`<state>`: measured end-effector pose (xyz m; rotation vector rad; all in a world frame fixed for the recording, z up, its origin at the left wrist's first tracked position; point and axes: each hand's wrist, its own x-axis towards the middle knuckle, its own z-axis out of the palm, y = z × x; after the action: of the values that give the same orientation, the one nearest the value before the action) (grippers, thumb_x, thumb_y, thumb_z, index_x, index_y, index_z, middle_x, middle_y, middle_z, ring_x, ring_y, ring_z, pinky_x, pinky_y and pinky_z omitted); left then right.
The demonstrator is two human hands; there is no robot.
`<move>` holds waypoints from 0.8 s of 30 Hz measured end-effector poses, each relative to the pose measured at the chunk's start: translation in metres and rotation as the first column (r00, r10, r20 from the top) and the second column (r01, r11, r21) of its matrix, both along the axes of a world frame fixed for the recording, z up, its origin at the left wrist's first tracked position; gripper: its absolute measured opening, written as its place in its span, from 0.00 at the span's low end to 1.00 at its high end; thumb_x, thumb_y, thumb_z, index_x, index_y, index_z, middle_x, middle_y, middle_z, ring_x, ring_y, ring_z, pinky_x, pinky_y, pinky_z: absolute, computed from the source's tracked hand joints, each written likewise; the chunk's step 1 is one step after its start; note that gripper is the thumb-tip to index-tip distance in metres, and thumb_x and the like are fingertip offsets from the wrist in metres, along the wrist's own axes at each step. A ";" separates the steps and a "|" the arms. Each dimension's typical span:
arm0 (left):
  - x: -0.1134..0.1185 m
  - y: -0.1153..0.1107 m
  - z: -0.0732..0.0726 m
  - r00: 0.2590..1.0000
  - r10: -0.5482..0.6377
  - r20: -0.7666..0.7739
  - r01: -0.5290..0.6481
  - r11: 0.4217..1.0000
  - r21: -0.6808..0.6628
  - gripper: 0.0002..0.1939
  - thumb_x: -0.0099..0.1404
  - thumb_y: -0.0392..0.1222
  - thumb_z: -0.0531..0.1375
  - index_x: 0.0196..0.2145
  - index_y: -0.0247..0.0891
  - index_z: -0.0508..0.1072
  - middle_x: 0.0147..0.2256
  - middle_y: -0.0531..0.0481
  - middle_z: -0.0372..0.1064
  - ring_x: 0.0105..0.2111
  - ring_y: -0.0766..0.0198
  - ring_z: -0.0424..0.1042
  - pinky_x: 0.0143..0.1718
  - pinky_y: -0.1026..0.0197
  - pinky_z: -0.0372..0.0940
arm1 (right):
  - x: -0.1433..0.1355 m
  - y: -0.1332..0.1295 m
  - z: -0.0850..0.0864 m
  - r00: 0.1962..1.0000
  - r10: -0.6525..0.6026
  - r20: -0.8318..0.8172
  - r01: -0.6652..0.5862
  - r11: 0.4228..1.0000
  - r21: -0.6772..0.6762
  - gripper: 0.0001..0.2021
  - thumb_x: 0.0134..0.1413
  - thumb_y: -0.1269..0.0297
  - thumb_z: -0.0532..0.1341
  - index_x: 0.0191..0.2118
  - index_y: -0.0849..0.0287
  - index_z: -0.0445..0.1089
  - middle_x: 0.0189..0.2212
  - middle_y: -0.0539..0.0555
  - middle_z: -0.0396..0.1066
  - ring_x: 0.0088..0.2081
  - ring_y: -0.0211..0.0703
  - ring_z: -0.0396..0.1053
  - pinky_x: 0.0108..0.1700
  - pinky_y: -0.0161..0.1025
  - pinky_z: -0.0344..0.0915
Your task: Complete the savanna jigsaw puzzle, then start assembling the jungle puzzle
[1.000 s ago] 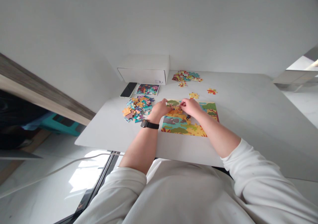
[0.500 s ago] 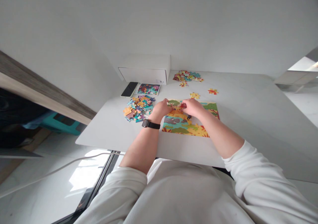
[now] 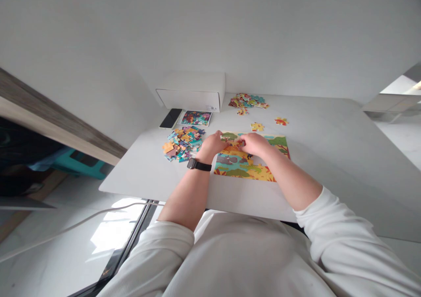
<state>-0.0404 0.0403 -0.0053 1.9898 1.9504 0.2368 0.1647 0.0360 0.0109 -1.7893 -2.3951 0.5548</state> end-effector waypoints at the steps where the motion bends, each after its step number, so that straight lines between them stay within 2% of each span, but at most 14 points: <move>1: 0.000 0.000 0.001 1.000 0.001 0.001 -0.001 1.000 -0.001 0.33 0.68 0.53 0.68 0.66 0.37 0.71 0.56 0.34 0.80 0.57 0.43 0.79 0.52 0.54 0.71 | 0.000 0.000 0.000 1.000 -0.004 -0.003 0.004 1.000 -0.005 0.19 0.57 0.63 0.74 0.55 0.48 0.84 0.44 0.58 0.83 0.44 0.56 0.78 0.44 0.46 0.69; 6: 0.002 -0.003 0.004 1.000 0.004 -0.007 -0.004 1.000 -0.013 0.32 0.69 0.51 0.67 0.66 0.35 0.70 0.54 0.33 0.80 0.56 0.42 0.79 0.51 0.53 0.71 | 0.001 0.000 0.000 1.000 0.001 0.016 0.000 1.000 -0.016 0.20 0.58 0.60 0.74 0.57 0.47 0.83 0.47 0.57 0.83 0.46 0.54 0.78 0.46 0.44 0.69; 8: 0.003 -0.004 0.002 1.000 -0.028 0.001 0.028 0.999 0.029 0.31 0.70 0.48 0.67 0.66 0.35 0.70 0.52 0.34 0.80 0.54 0.44 0.79 0.51 0.53 0.71 | 0.002 0.001 0.001 0.999 0.012 0.046 -0.011 1.000 -0.022 0.21 0.59 0.60 0.73 0.58 0.47 0.82 0.48 0.57 0.83 0.47 0.54 0.79 0.47 0.43 0.70; 10: 0.003 -0.005 0.000 0.994 -0.112 0.011 0.109 0.984 0.138 0.30 0.69 0.45 0.67 0.65 0.37 0.71 0.52 0.37 0.79 0.53 0.46 0.78 0.54 0.52 0.71 | 0.002 0.001 0.001 0.998 0.018 0.063 -0.016 0.999 -0.028 0.21 0.59 0.59 0.73 0.58 0.48 0.81 0.48 0.57 0.83 0.47 0.54 0.79 0.48 0.43 0.70; 12: 0.003 -0.005 -0.004 0.973 -0.229 0.003 0.221 0.942 0.252 0.27 0.67 0.42 0.68 0.63 0.41 0.75 0.55 0.39 0.76 0.56 0.47 0.76 0.60 0.51 0.68 | 0.002 0.000 0.002 0.998 0.018 0.068 -0.016 1.000 -0.027 0.20 0.60 0.58 0.73 0.57 0.50 0.81 0.49 0.58 0.83 0.48 0.54 0.79 0.50 0.43 0.70; 14: 0.003 -0.003 -0.009 0.942 -0.336 -0.007 0.322 0.898 0.299 0.24 0.66 0.40 0.68 0.60 0.45 0.79 0.57 0.41 0.74 0.58 0.48 0.73 0.65 0.49 0.65 | 0.001 -0.001 0.003 0.998 0.016 0.066 -0.015 1.000 -0.020 0.20 0.60 0.58 0.74 0.57 0.50 0.80 0.50 0.58 0.83 0.49 0.55 0.79 0.51 0.44 0.71; 18: 0.001 0.001 -0.017 0.903 -0.429 0.003 0.416 0.877 0.241 0.20 0.69 0.41 0.65 0.58 0.50 0.82 0.61 0.44 0.73 0.60 0.49 0.71 0.66 0.47 0.64 | 0.000 -0.003 0.004 0.997 0.022 0.069 -0.021 1.000 -0.010 0.20 0.60 0.59 0.73 0.57 0.49 0.80 0.51 0.57 0.83 0.50 0.55 0.80 0.51 0.44 0.71; 24: -0.004 0.006 -0.026 0.904 -0.428 -0.007 0.421 0.886 0.195 0.21 0.70 0.45 0.66 0.60 0.54 0.82 0.64 0.46 0.72 0.61 0.48 0.70 0.67 0.47 0.63 | -0.001 -0.004 0.010 0.997 0.033 0.069 -0.031 0.999 -0.031 0.20 0.59 0.61 0.73 0.57 0.49 0.82 0.49 0.58 0.84 0.48 0.55 0.80 0.50 0.43 0.72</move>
<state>-0.0445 0.0458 -0.0309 2.4574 1.4603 0.3551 0.1638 0.0315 0.0211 -1.8148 -2.4775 0.5437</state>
